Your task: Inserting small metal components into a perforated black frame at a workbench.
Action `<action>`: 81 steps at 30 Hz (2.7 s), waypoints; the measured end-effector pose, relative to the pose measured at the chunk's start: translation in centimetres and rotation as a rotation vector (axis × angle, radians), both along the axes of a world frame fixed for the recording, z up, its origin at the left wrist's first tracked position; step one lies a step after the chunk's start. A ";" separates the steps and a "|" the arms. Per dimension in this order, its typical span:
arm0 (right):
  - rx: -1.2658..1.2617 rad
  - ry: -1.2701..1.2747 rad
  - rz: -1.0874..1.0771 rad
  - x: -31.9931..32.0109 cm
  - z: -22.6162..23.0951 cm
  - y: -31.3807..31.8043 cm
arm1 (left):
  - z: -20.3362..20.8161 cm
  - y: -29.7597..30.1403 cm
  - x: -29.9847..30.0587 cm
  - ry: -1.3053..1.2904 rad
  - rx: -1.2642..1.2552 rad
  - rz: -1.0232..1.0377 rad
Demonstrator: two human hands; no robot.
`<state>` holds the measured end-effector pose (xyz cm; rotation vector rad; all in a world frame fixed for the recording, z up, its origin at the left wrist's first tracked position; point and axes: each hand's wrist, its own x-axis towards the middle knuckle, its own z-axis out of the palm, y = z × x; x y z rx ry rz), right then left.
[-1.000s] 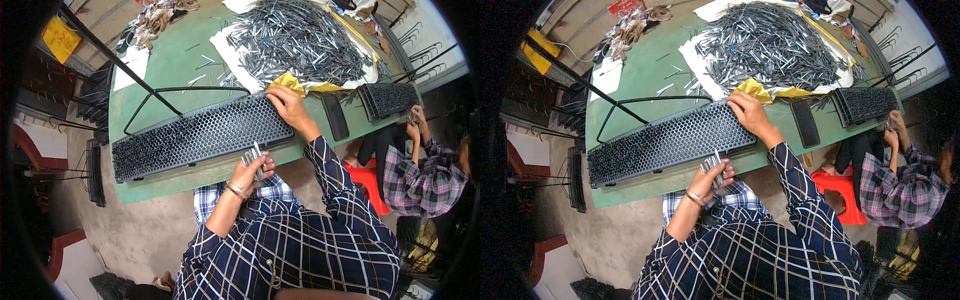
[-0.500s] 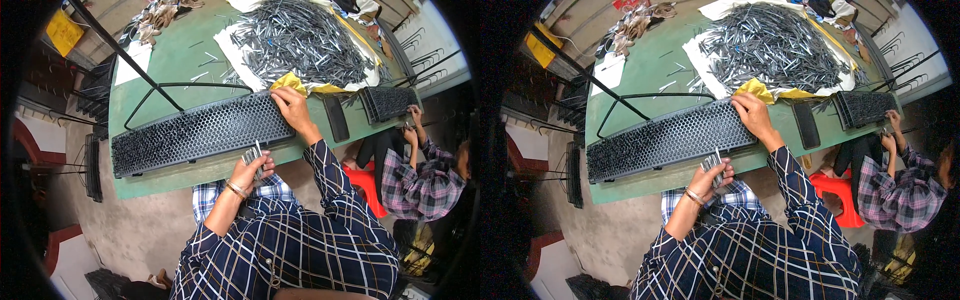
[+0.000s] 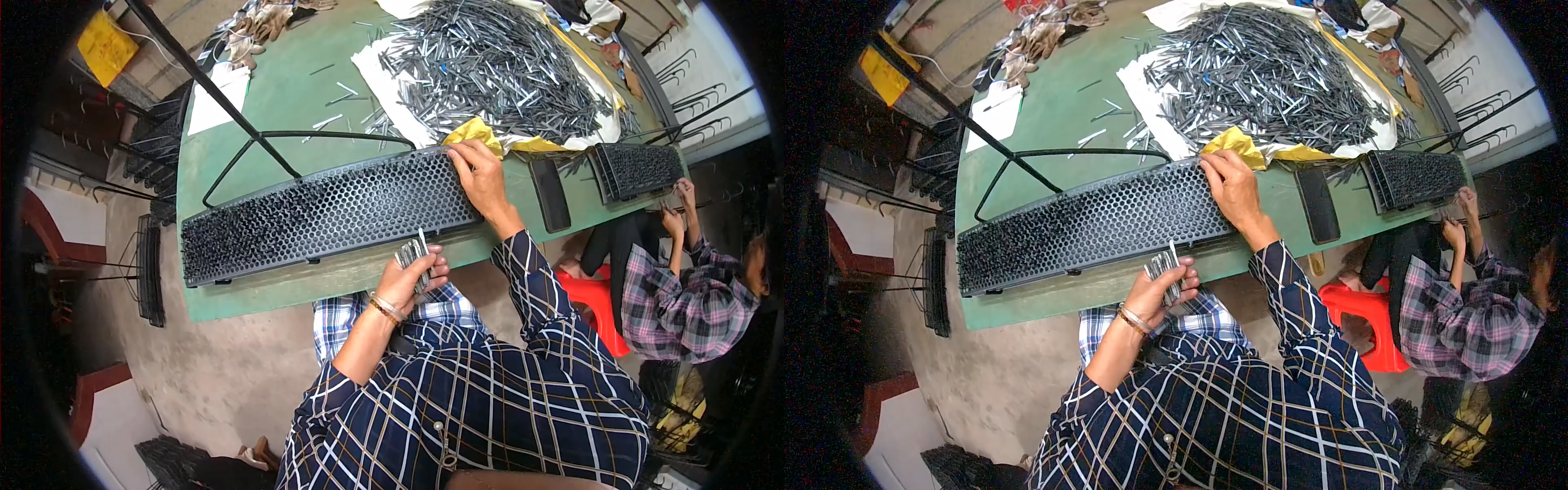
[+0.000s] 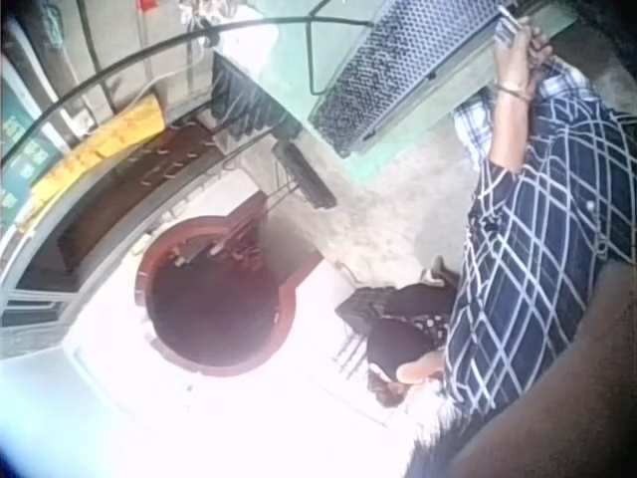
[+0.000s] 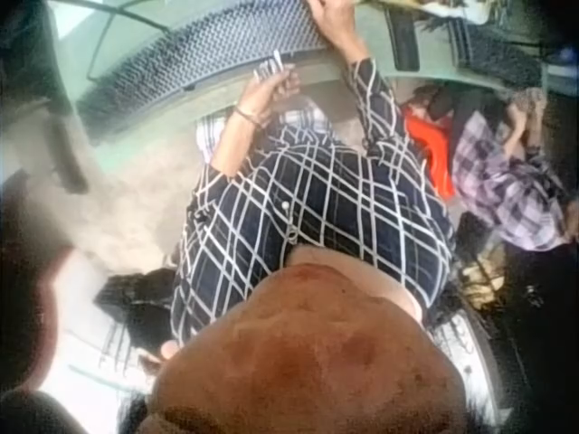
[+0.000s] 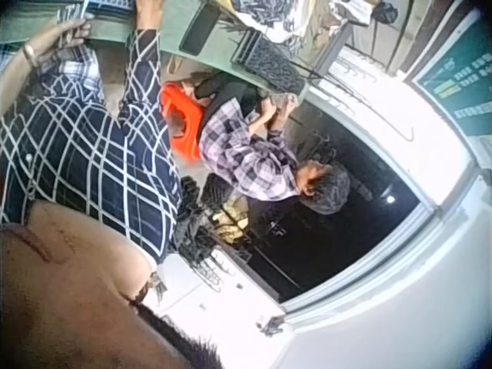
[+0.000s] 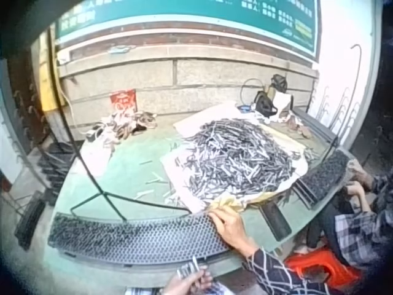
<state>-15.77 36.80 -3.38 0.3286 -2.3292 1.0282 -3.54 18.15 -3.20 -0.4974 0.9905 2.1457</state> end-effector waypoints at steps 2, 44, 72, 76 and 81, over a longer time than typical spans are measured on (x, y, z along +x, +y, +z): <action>0.047 -0.025 -0.010 0.0 -0.2 0.1 | 0.2 0.0 -0.1 0.001 0.005 -0.002; -0.063 -0.027 0.317 -2.0 1.8 -16.1 | -0.5 -6.7 1.0 -0.042 0.055 0.256; -0.339 -0.930 0.736 3.6 3.1 -11.9 | 1.6 -7.4 0.5 0.174 -0.007 0.297; -0.379 -1.000 0.680 3.6 3.2 -11.4 | 1.3 -7.0 0.5 0.166 -0.009 0.291; -0.377 -0.942 0.667 3.6 3.4 -11.4 | 0.6 -7.0 0.6 0.173 -0.090 0.342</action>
